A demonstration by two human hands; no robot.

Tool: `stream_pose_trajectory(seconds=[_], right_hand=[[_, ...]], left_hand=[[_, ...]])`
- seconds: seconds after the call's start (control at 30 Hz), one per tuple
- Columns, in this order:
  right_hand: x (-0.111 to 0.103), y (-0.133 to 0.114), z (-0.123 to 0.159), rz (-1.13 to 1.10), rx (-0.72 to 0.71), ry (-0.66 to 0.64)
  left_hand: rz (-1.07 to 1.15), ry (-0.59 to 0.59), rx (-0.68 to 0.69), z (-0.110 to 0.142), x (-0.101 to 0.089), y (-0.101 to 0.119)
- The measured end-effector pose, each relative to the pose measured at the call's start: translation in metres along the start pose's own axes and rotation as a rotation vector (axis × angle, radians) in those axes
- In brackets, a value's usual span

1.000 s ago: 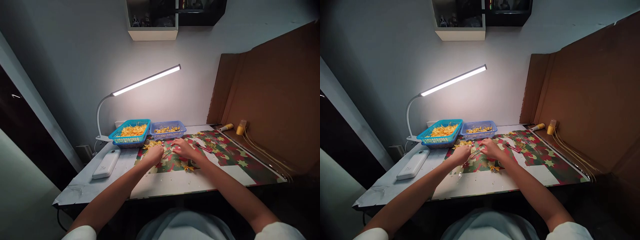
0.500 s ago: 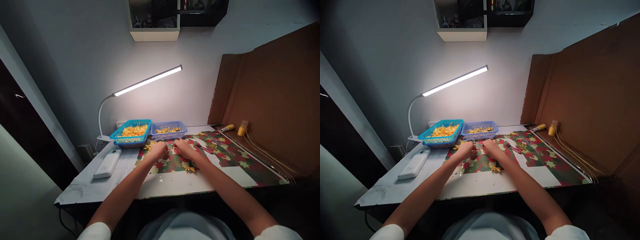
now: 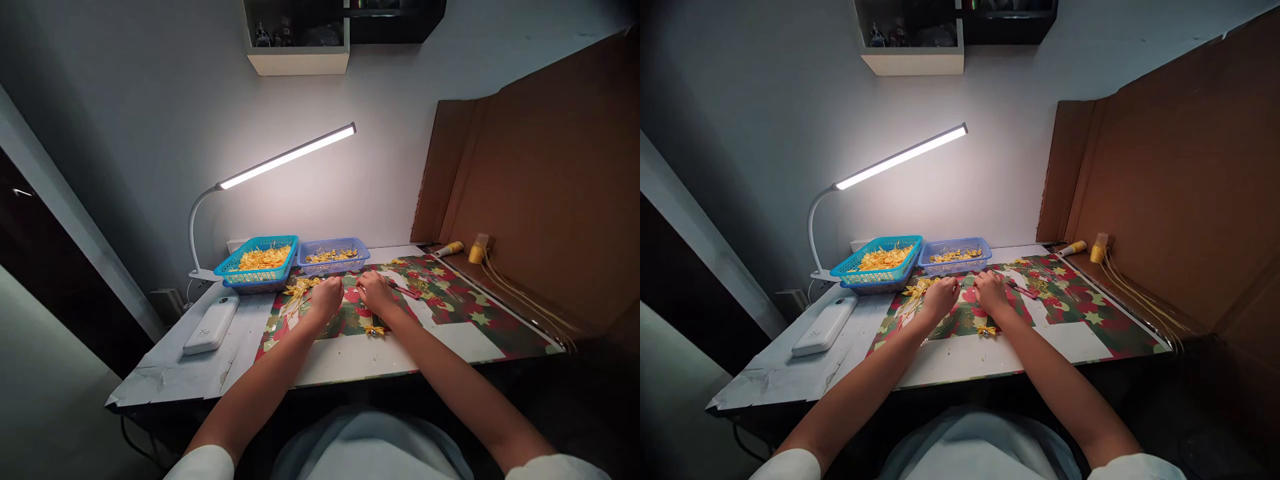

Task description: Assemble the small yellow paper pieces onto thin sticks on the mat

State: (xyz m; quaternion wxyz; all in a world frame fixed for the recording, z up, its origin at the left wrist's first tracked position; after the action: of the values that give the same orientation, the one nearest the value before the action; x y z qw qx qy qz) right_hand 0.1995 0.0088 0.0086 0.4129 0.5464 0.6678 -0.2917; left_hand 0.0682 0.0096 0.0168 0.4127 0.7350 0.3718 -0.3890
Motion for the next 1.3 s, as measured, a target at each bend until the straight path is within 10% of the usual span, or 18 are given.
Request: stream_pose_trajectory(seconds=[0.23, 0.53, 1.3], right_hand=[[0.002, 0.001, 0.003, -0.476, 0.187, 0.081], [0.014, -0.015, 0.01, -1.36, 0.433, -0.15], [0.02, -0.02, 0.01, -1.521, 0.439, -0.126]], left_hand=[[0.265, 0.084, -0.119, 0.006, 0.0, -0.006], [0.795, 0.242, -0.185, 0.002, 0.014, -0.017], [1.43, 0.286, -0.416, 0.002, 0.034, -0.028]])
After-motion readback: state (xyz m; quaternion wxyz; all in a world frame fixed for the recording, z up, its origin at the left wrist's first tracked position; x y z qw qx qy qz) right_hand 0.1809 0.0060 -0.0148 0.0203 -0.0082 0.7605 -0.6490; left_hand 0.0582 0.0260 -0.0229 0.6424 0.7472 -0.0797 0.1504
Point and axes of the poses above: each hand's wrist, its own z-axis away from the middle knuckle, its own x-axis out of the palm, y = z × x, the point moved 5 cm from there along -z, towards the middle knuckle, and after that the axes turned 14 degrees about z, right-handed, at the moved point
